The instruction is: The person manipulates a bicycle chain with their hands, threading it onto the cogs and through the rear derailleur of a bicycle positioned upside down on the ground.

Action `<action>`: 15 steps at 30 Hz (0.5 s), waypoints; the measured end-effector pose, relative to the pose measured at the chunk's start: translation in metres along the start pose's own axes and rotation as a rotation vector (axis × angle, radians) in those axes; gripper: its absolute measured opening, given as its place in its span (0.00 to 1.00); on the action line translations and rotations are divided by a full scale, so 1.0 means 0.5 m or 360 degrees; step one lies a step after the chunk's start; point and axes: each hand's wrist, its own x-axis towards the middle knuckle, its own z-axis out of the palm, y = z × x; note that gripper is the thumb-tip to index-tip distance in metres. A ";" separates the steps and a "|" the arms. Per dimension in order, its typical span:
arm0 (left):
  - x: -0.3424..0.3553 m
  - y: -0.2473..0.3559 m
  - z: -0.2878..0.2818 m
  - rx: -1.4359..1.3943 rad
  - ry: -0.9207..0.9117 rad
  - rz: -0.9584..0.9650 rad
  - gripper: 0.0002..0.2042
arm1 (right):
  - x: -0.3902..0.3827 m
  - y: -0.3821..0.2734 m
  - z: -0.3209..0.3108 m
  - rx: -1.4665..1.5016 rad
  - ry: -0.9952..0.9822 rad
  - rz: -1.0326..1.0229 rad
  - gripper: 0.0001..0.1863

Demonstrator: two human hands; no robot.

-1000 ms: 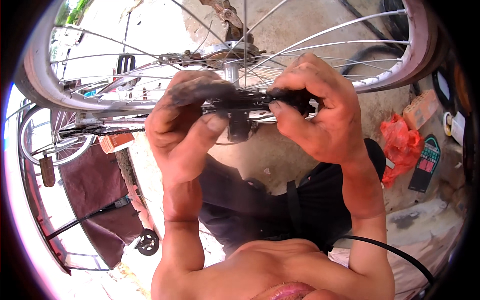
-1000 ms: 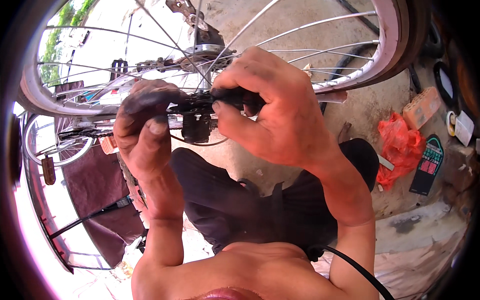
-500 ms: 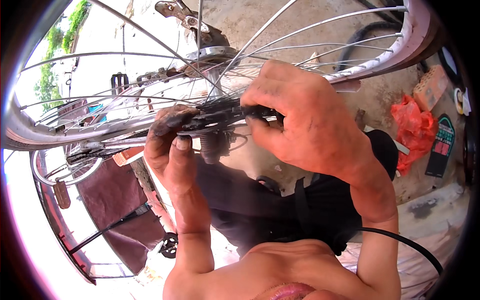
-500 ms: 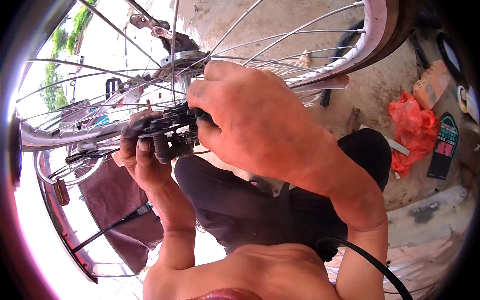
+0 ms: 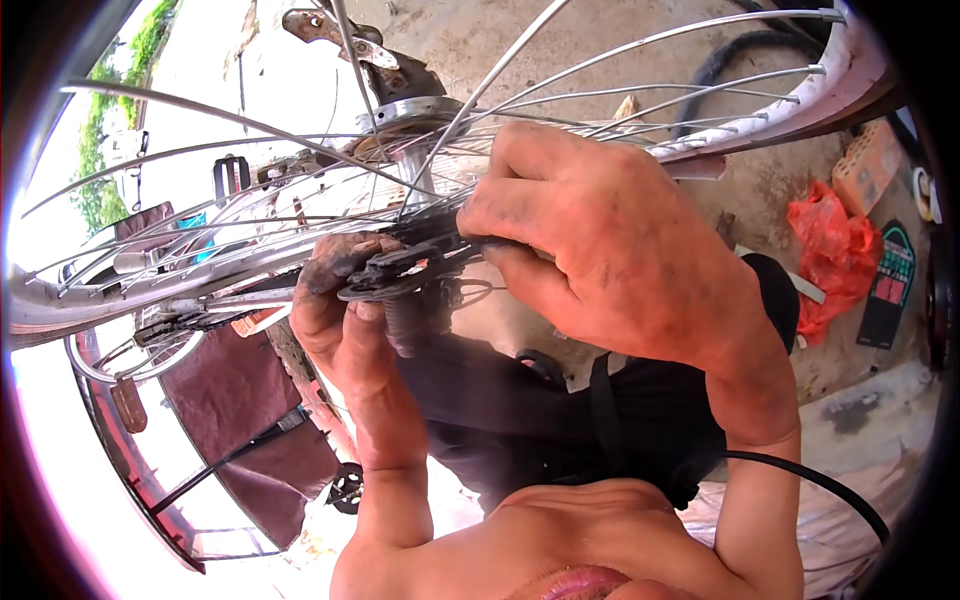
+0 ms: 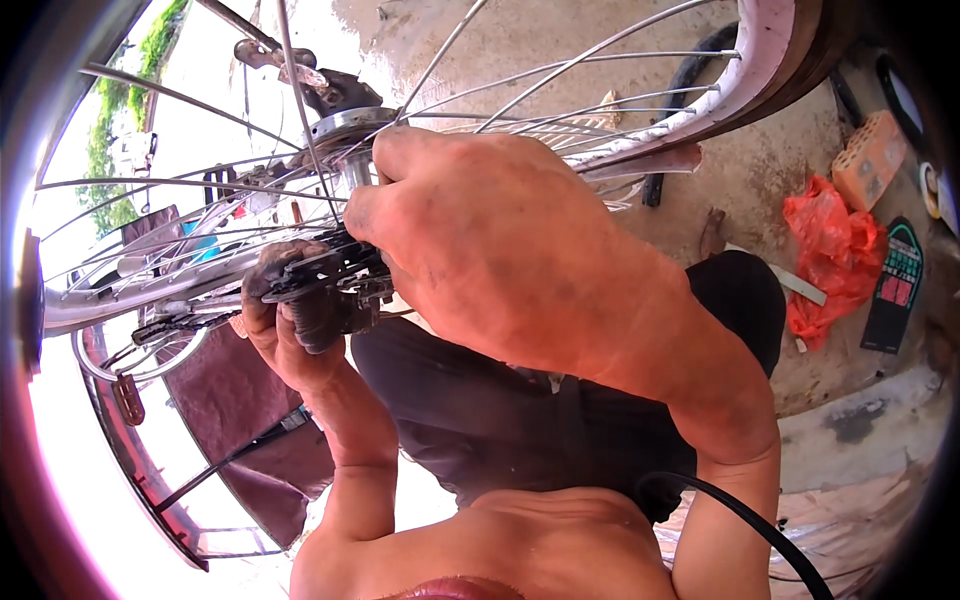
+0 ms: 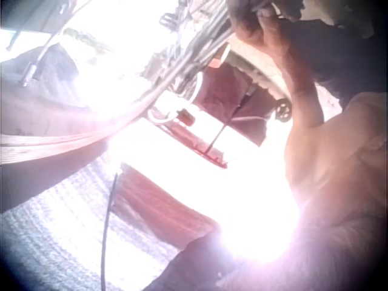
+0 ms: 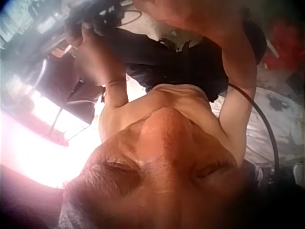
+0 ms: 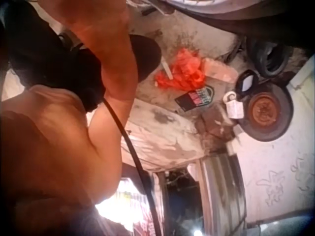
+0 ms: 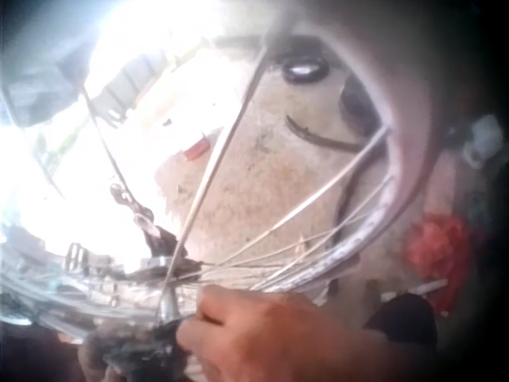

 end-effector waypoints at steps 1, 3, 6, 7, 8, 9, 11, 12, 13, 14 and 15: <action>0.000 0.004 0.009 0.0001 -0.0002 -0.0004 0.18 | 0.000 0.002 -0.001 0.0003 0.0001 0.0003 0.11; 0.003 0.015 0.031 0.0133 0.0244 -0.0159 0.21 | 0.000 0.007 -0.003 -0.0004 -0.0041 0.0002 0.11; -0.003 0.002 0.005 0.0055 0.0057 -0.0073 0.19 | 0.002 0.007 -0.006 0.0026 -0.0025 0.0030 0.11; -0.004 0.000 0.001 0.0029 -0.0004 -0.0045 0.19 | 0.003 0.008 -0.005 0.0028 -0.0026 0.0030 0.11; -0.005 -0.001 0.003 0.0029 0.0019 -0.0035 0.18 | 0.003 0.007 -0.003 0.0049 -0.0027 0.0036 0.11; -0.005 -0.002 0.004 0.0027 0.0041 -0.0025 0.18 | 0.003 0.007 -0.003 0.0069 -0.0029 0.0041 0.11; -0.004 -0.004 0.002 0.0067 0.0048 -0.0014 0.18 | 0.003 0.008 -0.003 0.0090 -0.0033 0.0055 0.11; -0.004 -0.005 0.000 0.0109 0.0053 -0.0004 0.17 | 0.003 0.009 -0.001 0.0113 -0.0036 0.0070 0.11; -0.004 -0.006 0.000 0.0110 0.0055 -0.0006 0.17 | 0.003 0.009 0.001 0.0115 -0.0038 0.0070 0.11; -0.004 -0.007 0.002 0.0129 0.0092 -0.0001 0.16 | 0.002 0.008 0.004 0.0126 -0.0038 0.0100 0.11; -0.004 -0.007 0.006 0.0146 0.0130 0.0006 0.16 | 0.001 0.007 0.005 0.0136 -0.0038 0.0130 0.11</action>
